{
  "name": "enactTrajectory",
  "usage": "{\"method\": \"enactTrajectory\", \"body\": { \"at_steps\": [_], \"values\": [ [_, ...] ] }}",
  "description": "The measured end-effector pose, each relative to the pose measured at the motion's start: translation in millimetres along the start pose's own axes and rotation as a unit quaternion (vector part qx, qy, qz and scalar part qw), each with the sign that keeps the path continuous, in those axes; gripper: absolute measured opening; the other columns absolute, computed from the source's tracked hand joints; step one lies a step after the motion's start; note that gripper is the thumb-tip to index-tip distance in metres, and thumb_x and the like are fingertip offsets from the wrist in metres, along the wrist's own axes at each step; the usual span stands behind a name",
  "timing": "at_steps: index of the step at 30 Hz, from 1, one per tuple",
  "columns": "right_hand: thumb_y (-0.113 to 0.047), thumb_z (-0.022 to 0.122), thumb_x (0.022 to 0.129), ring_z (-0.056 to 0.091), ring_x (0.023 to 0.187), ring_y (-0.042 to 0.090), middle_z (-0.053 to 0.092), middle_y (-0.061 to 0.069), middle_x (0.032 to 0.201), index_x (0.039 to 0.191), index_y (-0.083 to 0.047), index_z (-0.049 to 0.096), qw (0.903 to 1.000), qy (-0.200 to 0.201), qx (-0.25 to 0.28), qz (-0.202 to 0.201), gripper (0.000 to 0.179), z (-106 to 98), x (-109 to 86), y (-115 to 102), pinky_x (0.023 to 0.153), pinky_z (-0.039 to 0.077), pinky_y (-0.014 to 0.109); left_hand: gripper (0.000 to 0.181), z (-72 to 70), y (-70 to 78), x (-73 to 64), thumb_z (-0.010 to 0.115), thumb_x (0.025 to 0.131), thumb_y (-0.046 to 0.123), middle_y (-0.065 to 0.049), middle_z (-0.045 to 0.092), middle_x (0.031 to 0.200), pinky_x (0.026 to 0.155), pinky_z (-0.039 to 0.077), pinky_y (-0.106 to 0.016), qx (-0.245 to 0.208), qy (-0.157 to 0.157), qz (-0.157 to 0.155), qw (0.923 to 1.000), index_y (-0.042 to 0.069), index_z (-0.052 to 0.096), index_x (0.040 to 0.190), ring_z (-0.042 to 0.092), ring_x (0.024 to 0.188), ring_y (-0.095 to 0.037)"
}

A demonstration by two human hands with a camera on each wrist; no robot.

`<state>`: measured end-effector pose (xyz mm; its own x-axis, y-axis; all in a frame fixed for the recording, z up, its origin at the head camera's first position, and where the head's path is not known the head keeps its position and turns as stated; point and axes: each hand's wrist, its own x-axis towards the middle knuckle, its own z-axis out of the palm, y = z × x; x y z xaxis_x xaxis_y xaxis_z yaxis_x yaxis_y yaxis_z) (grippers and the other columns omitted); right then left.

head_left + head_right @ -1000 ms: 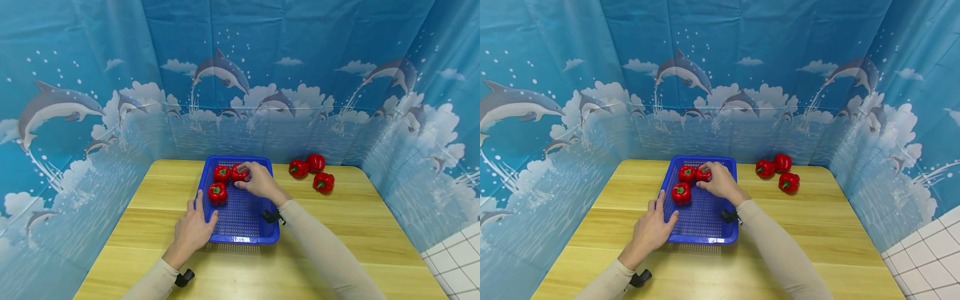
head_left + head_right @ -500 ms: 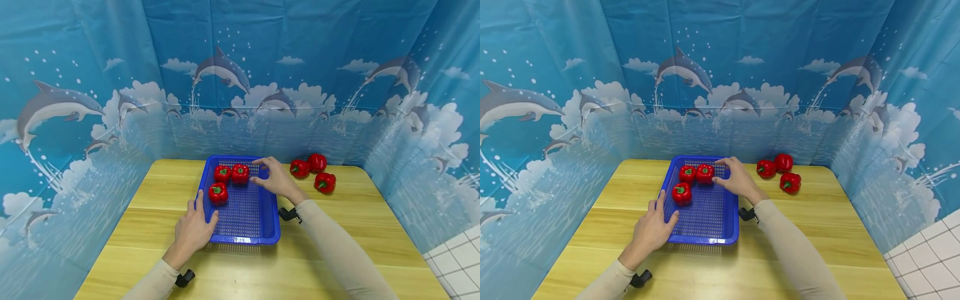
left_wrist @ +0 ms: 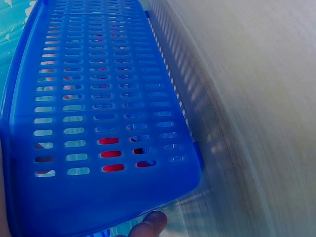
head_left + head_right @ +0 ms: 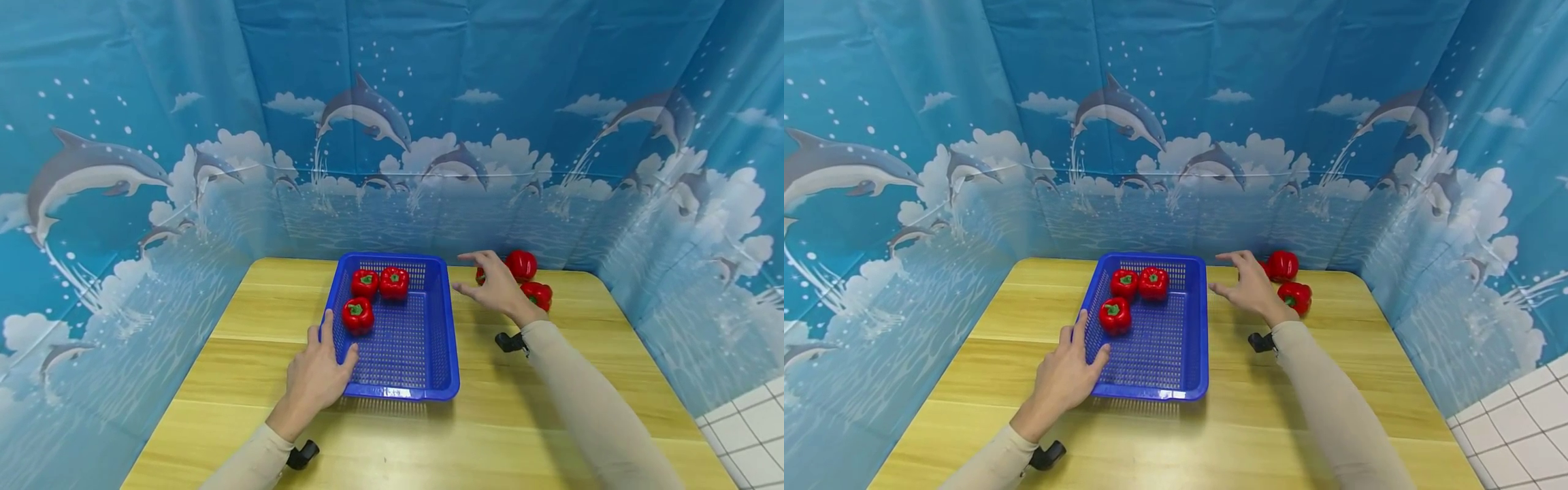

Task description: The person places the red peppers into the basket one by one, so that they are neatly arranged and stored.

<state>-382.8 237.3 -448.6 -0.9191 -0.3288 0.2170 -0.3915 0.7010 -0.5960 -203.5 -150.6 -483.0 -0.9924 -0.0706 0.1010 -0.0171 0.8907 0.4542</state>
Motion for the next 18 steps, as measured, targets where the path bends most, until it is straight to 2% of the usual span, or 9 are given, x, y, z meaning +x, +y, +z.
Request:
{"method": "enactTrajectory", "body": {
  "at_steps": [7,14,18],
  "values": [
    [-0.042,0.086,0.106,0.041,0.165,0.056,0.037,0.028,0.182,0.176,-0.016,0.049,0.9992,-0.015,-0.03,0.022,0.083,-14,-2.3,31,0.13,0.04,0.083,0.099,-0.5,0.6,-0.3,0.065,0.113,0.056,-0.034,0.054,0.166,0.049,0.046,-0.034,-0.003,-0.001,0.0,1.0,0.009,0.02,0.187,0.054,0.057,-0.026],
    [-0.037,0.09,0.104,0.03,0.17,0.06,0.029,0.028,0.187,0.183,-0.018,0.038,0.997,-0.018,-0.056,0.049,0.097,-15,2.0,52,0.132,0.022,0.091,0.099,1.1,-1.3,0.1,0.066,0.113,0.055,-0.034,0.054,0.165,0.048,0.045,-0.034,-0.003,0.004,0.002,1.0,0.009,0.021,0.187,0.054,0.056,-0.025],
    [-0.033,0.091,0.102,0.027,0.171,0.061,0.026,0.031,0.188,0.183,-0.013,0.035,0.9962,-0.023,-0.061,0.059,0.101,-15,6.3,65,0.132,0.022,0.091,0.098,1.4,-1.8,0.7,0.065,0.113,0.056,-0.033,0.055,0.165,0.05,0.046,-0.035,0.002,0.007,0.003,1.0,0.009,0.021,0.187,0.054,0.058,-0.026]
  ]
}}
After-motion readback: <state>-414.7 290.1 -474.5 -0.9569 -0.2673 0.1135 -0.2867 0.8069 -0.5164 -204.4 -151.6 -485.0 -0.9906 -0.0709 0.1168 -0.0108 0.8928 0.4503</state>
